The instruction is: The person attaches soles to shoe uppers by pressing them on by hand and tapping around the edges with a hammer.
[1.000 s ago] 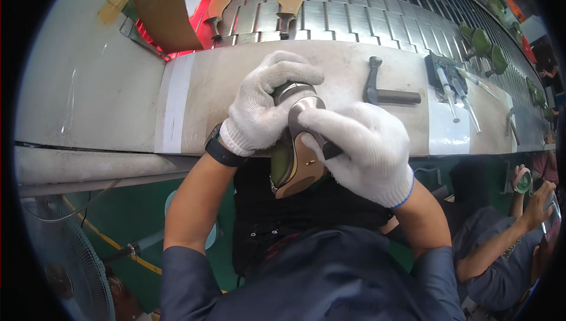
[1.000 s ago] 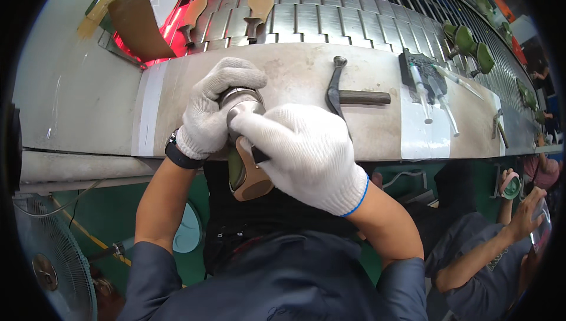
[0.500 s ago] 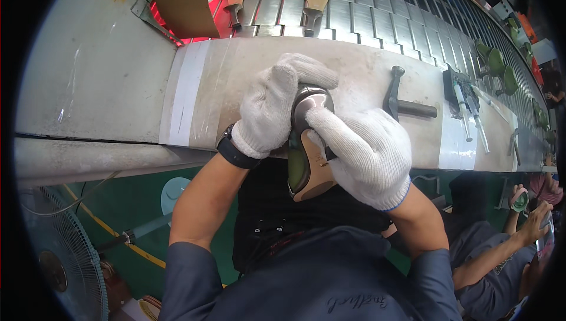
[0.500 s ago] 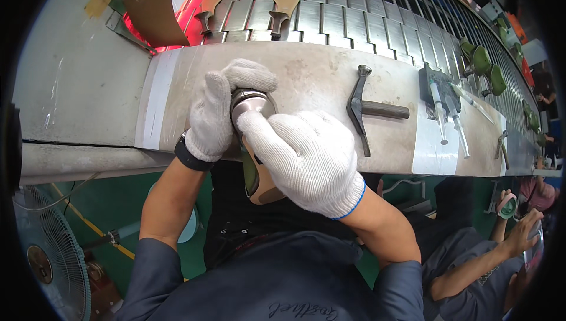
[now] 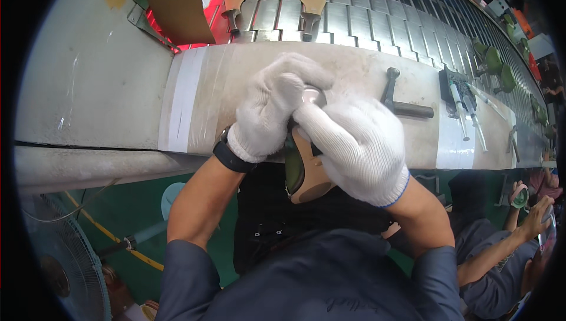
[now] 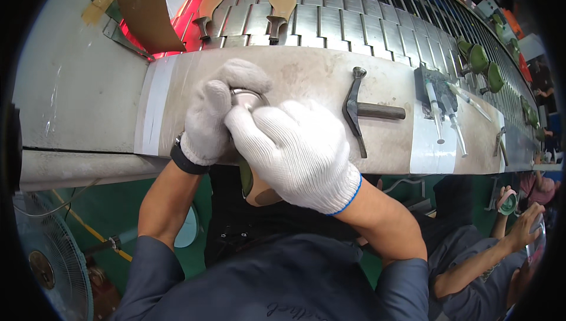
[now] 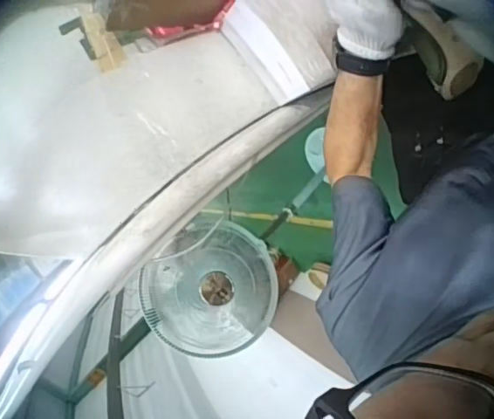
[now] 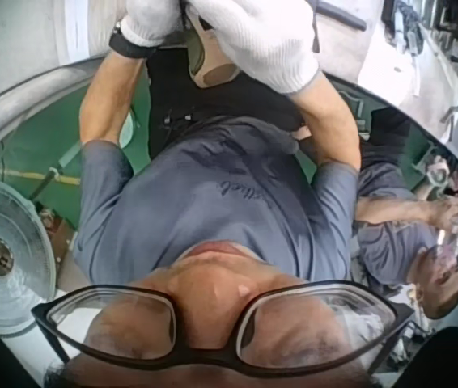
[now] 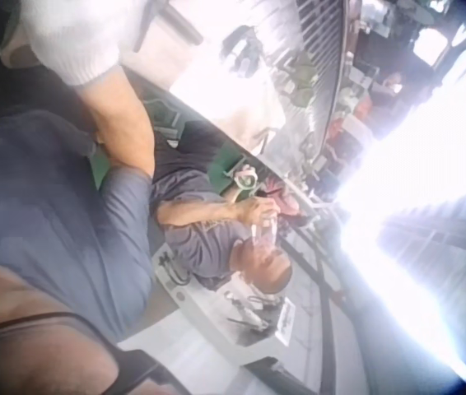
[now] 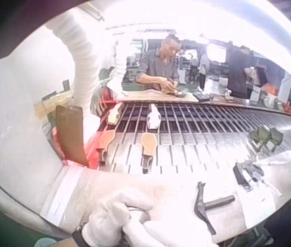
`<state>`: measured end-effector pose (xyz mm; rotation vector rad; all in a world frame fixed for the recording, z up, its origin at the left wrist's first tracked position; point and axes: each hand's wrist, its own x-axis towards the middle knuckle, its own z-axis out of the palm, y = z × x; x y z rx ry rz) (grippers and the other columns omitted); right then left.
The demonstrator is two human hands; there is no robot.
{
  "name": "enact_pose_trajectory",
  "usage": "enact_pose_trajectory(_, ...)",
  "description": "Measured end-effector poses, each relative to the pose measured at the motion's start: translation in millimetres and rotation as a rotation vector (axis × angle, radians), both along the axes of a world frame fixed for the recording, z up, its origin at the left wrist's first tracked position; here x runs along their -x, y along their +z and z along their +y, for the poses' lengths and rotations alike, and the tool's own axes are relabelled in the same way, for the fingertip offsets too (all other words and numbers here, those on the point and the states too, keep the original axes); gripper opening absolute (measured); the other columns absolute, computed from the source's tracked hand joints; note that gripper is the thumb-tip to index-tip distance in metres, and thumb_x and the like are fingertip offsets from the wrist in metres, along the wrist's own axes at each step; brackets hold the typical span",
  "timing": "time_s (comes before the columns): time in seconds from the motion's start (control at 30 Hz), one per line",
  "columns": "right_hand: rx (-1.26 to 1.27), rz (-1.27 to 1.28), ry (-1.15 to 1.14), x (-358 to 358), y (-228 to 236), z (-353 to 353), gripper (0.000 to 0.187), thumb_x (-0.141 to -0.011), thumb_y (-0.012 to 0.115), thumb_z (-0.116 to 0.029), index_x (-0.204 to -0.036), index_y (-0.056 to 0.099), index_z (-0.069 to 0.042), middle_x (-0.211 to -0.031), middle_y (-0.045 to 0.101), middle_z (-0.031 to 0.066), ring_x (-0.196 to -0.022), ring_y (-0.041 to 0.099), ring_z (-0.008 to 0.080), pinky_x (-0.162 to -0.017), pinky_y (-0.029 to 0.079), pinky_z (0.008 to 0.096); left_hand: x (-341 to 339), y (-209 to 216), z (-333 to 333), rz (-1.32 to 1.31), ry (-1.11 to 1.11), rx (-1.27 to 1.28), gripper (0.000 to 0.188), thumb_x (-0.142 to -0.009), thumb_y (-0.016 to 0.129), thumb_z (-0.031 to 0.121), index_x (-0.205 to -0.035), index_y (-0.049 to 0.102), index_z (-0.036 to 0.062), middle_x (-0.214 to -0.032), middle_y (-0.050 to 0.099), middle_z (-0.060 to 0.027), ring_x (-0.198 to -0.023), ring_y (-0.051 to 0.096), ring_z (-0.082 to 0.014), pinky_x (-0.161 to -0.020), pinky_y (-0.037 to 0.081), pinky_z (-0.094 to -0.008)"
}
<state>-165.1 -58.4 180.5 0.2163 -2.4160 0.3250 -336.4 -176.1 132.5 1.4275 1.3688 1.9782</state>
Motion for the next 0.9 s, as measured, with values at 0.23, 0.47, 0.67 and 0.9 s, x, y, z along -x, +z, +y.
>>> enact_pose_trajectory(0.23,0.781,-0.135,-0.203,27.9,-18.5,25.3,0.024,-0.103,0.081,-0.019,-0.116,0.077,0.001,-0.094,0.080,0.0112,-0.083,0.081,0.0182,-0.076,0.064,0.0354,32.0,-12.7,11.7,-0.401,0.045,0.182,0.029,-0.109,0.063,0.022,-0.111,0.077,-0.0035,-0.098,0.079,-0.0109,-0.082,0.070,-0.0143,-0.077,0.057,-0.0297)
enact_pose_trajectory(0.47,0.660,-0.223,-0.053,10.4,25.3,35.9,0.037,-0.106,0.067,-0.033,-0.104,0.081,0.002,-0.091,0.079,0.0213,-0.078,0.079,0.0364,-0.076,0.063,0.0446,18.1,4.4,27.0,-0.373,0.030,0.287,0.026,-0.109,0.065,0.020,-0.112,0.077,-0.0028,-0.093,0.077,-0.0062,-0.080,0.069,-0.0093,-0.074,0.055,-0.0248)
enact_pose_trajectory(0.67,-0.153,-0.726,-0.245,39.6,56.7,52.0,0.050,-0.111,0.059,-0.045,-0.115,0.077,0.002,-0.087,0.074,0.0283,-0.084,0.076,0.0451,-0.079,0.062,0.0540,25.1,-12.1,62.7,-0.171,0.040,0.224,0.022,-0.108,0.069,0.017,-0.112,0.080,-0.0011,-0.099,0.079,-0.0076,-0.088,0.073,-0.0149,-0.080,0.057,-0.0279)
enact_pose_trajectory(0.9,-0.048,-0.683,-0.433,33.1,37.0,44.6,0.040,-0.110,0.060,-0.037,-0.114,0.078,-0.001,-0.092,0.076,0.0270,-0.090,0.077,0.0445,-0.085,0.061,0.0525,25.4,-20.1,71.4,0.271,0.130,0.161,0.031,-0.116,0.064,0.024,-0.118,0.080,-0.0023,-0.099,0.079,-0.0028,-0.093,0.072,-0.0096,-0.087,0.057,-0.0272)
